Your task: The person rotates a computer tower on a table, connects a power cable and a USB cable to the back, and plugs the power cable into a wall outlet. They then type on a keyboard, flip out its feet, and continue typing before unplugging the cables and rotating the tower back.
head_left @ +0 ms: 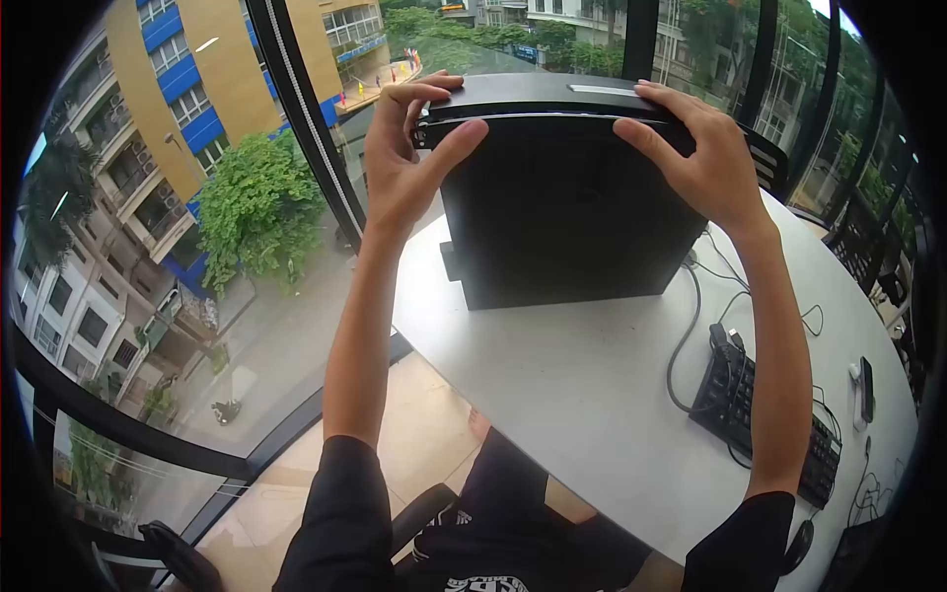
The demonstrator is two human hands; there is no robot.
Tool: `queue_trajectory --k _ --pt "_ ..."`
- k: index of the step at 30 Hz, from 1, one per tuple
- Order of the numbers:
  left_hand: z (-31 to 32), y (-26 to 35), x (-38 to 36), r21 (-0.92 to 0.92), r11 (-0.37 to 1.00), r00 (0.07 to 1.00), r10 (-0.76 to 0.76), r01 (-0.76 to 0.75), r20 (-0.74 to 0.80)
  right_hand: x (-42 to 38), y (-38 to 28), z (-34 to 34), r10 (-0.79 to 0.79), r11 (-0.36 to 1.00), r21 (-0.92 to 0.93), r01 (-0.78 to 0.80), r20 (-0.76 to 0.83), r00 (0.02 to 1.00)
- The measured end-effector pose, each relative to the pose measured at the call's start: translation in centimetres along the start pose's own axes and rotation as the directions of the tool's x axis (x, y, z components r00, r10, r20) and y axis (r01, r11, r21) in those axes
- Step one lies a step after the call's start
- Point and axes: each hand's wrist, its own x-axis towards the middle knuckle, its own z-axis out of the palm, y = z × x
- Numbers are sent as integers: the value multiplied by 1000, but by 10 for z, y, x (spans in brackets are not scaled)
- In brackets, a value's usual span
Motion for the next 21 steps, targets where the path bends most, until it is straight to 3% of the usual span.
queue_trajectory --k 11,17,21 --pt "10 -1 -4 -68 997 998 26 -30 -52 1 5 6 45 998 52 -45 10 999" --pt "4 -4 0 11 997 997 75 -75 -16 -1 9 9 29 995 93 -26 -26 999" --pt "6 -1 -3 -24 1000 999 -18 17 -34 -3 -2 5 8 997 71 -3 -68 998"
